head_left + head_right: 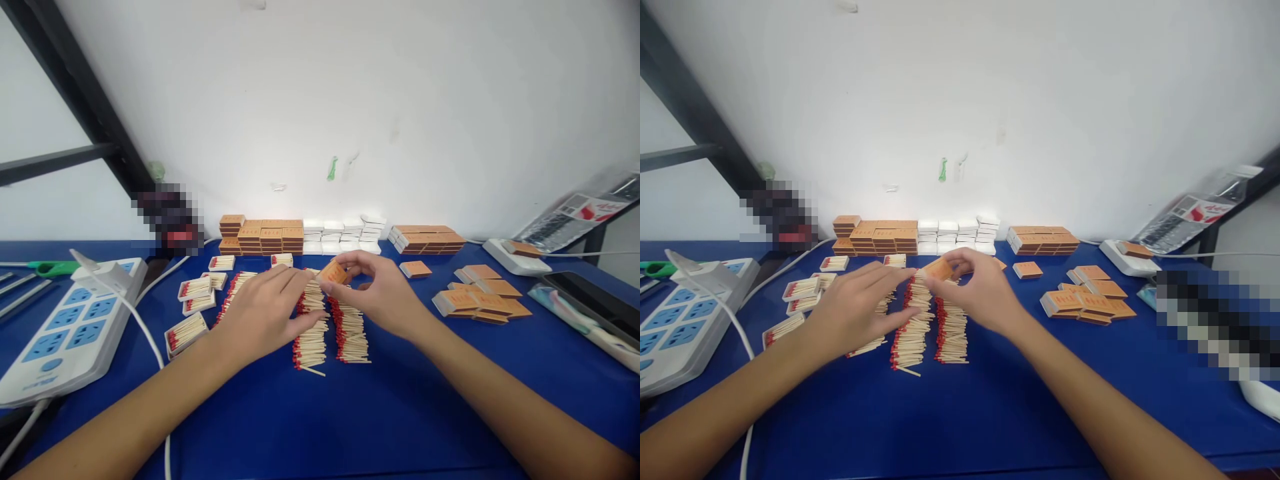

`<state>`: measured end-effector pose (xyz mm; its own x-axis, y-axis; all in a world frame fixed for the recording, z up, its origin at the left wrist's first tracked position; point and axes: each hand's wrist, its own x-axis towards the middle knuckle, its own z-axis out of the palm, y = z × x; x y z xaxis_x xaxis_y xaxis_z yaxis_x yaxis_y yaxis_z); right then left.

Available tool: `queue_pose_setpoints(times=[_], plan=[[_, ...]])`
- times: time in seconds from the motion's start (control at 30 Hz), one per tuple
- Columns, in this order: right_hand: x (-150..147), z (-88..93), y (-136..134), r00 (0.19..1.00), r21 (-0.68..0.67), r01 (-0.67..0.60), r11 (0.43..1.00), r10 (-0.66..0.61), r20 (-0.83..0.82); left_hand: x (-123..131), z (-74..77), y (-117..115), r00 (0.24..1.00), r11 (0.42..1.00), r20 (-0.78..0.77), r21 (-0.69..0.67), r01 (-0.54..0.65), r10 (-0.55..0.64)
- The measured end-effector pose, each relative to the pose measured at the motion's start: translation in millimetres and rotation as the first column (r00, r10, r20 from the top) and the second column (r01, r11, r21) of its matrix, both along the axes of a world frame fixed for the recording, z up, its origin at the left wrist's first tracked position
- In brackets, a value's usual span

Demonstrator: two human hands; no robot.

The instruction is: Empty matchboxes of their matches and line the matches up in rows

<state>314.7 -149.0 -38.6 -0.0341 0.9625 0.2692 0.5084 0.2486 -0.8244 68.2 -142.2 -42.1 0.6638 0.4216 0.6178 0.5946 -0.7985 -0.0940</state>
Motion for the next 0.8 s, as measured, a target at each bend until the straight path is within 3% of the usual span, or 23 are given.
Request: queue_pose_setpoints(times=[0.1,0.23,0.47,0.63,0.8], plan=[[-22,-8.3,-11,0.989,-0.027,-0.046,0.999,0.042,-0.140,9,-2.1,-9,0.998,1.000,0.066,0.028,-0.005,0.003],[-28,-11.6,-15,0.945,-0.110,-0.075,0.991,0.036,-0.324,13,-4.7,-12,0.992,0.999,0.121,0.027,-0.028,0.024],[-32,-9.5,-18,0.784,-0.222,-0.181,0.958,0.005,-0.621,17,-7.2,-13,0.945,0.982,0.325,-0.187,0.013,0.049],[-36,-12.2,-21,0.707,-0.197,-0.117,0.973,-0.058,-0.705,17,-4.2,-15,0.929,0.987,0.366,-0.159,-0.001,0.060],[-35,-9.1,-21,0.747,-0.206,-0.159,0.966,-0.020,-0.665,12,-3.4,-9,0.920,0.988,0.383,-0.153,-0.028,0.085]])
